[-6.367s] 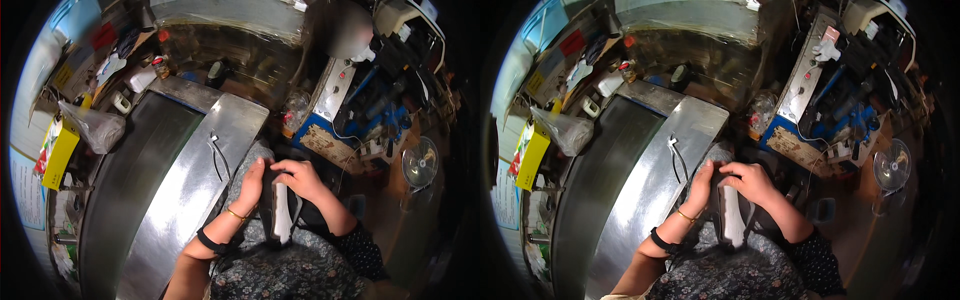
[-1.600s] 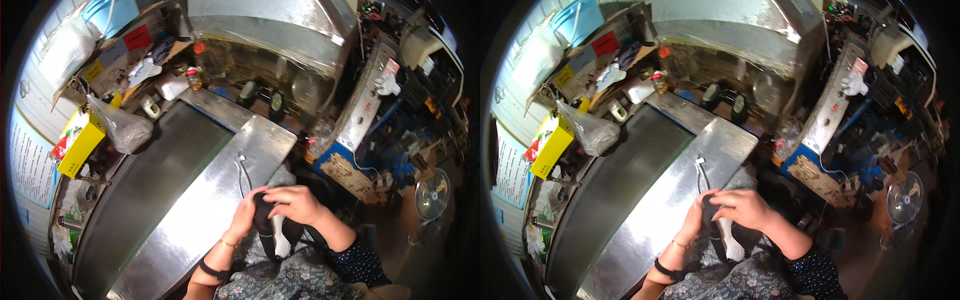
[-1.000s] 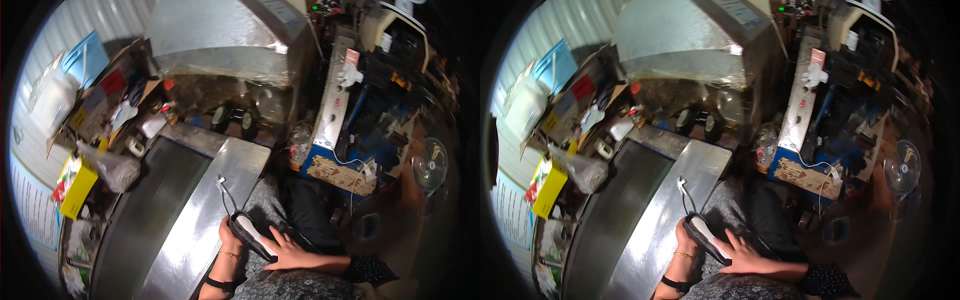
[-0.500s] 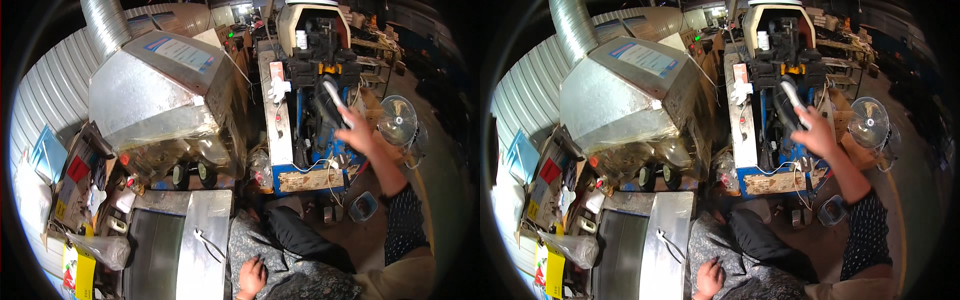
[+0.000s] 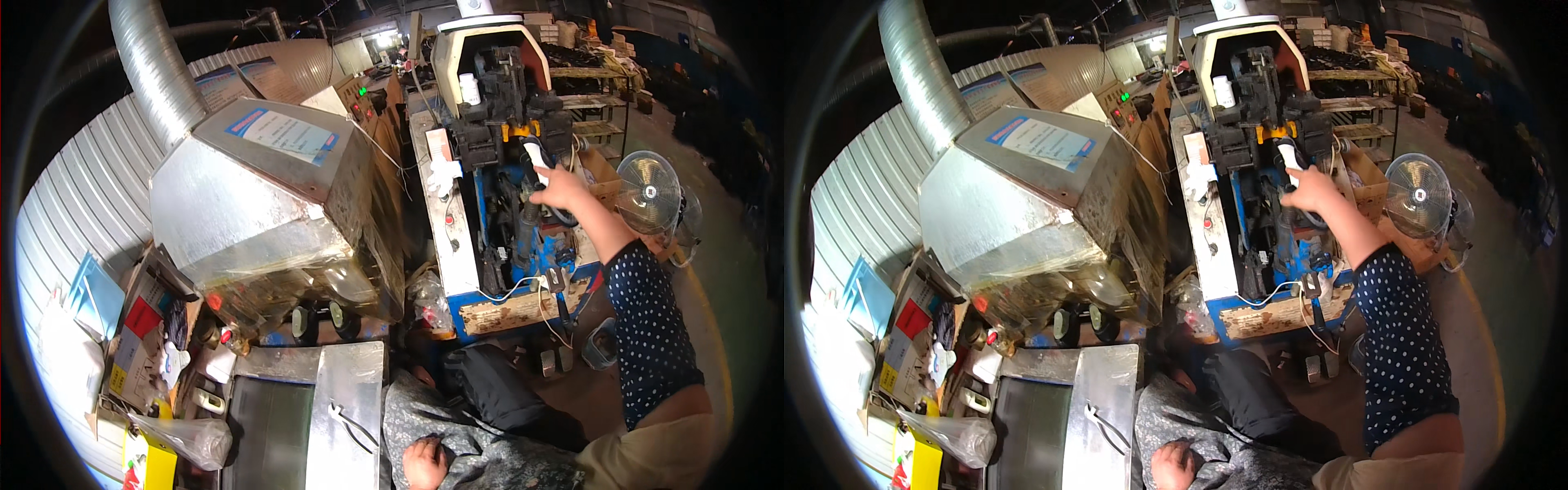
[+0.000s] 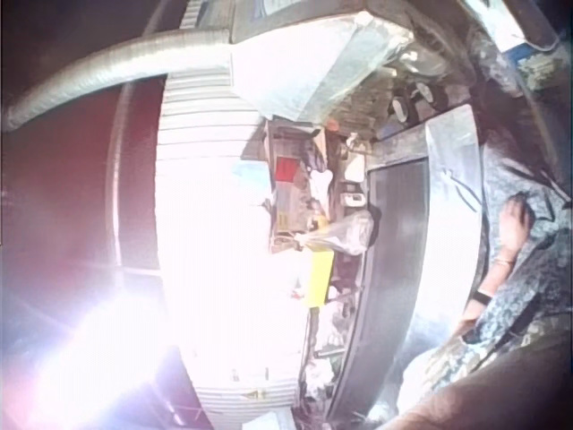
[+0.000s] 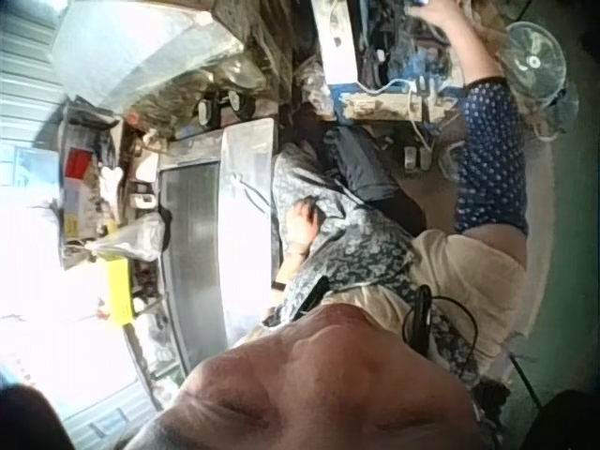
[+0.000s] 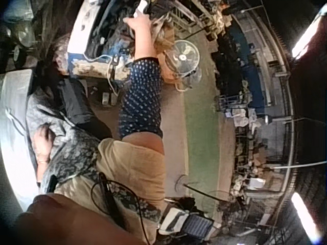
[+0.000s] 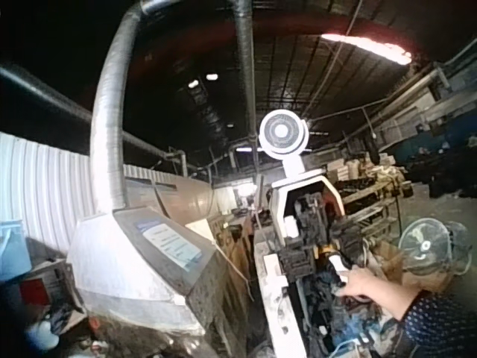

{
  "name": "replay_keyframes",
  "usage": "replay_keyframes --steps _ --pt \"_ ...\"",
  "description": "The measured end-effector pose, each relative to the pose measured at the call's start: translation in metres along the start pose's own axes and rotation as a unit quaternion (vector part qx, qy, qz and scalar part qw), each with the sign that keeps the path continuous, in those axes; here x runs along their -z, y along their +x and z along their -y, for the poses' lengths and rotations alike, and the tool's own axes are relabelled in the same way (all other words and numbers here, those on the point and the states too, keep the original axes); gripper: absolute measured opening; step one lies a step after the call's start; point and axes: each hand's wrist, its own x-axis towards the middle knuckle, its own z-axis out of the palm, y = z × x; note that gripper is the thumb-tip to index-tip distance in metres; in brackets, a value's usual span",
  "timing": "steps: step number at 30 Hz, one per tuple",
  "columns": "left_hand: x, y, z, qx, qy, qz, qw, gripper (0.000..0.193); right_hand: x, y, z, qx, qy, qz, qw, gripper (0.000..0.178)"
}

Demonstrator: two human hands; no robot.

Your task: Fitting shoe uppers onto lasts and using a lasting machine to shape and secure the shoe components.

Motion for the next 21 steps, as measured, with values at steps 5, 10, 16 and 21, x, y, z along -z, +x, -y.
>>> replay_keyframes --steps 5,10,16,21 --pt "0.002 0.003 -0.005 -0.003 -0.001 0.0 1.0 0.024 -0.037 -0.015 -0.012 0.014 -0.015 -0.061 0.998 0.086" --pt "0.007 0.008 -0.01 -0.008 -0.002 0.004 1.0 0.023 -0.036 -0.012 -0.018 0.03 0.016 -0.118 0.992 0.079" --pt "0.017 0.016 -0.026 0.049 -0.064 0.018 0.997 0.023 -0.039 0.029 -0.021 0.042 0.047 -0.118 0.991 0.078" --pt "0.027 -0.001 -0.018 0.182 -0.146 0.027 0.972 0.025 -0.035 0.066 -0.007 0.022 0.028 -0.091 0.995 0.08"
